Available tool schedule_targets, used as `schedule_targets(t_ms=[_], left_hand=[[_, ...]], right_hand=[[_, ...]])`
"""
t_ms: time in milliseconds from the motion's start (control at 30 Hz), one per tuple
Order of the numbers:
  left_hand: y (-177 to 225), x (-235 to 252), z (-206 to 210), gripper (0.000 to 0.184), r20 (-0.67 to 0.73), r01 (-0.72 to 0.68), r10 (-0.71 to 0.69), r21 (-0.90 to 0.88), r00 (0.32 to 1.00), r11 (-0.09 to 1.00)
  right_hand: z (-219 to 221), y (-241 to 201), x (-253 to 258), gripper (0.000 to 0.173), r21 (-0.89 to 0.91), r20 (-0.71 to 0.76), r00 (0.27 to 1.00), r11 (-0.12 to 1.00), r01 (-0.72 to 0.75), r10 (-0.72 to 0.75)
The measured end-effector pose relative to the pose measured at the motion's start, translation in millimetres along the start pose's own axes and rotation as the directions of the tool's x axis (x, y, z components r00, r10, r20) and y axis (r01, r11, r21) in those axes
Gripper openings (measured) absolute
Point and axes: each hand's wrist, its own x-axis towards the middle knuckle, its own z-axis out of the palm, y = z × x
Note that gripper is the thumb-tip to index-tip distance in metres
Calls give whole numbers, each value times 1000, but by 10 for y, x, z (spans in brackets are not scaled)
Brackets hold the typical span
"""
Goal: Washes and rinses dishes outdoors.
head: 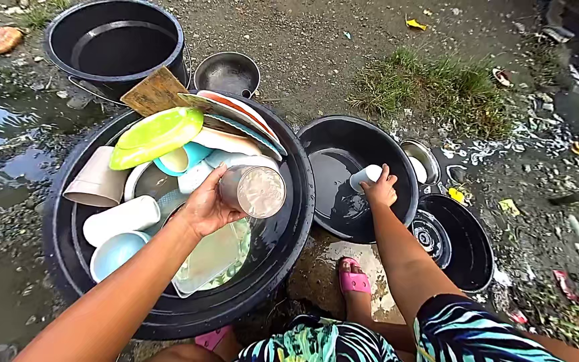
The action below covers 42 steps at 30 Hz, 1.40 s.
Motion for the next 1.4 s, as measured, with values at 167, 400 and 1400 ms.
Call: schedule_targets(t_ms=[167,400,1400], left_hand=[[-45,-18,134,60,-32,-18,18,16,999,1000],[-113,-100,490,61,-38,-115,115,-10,993,993],[-109,-788,-1439,42,-212,203,283,977,935,61]], right_hand=[[-500,-478,-284,90,499,-315,928,797,341,-200],[-1357,-1520,-1552,86,841,-75,199,45,540,-977],[-369,-2328,-2633,39,475,495,-150,122,871,-856]])
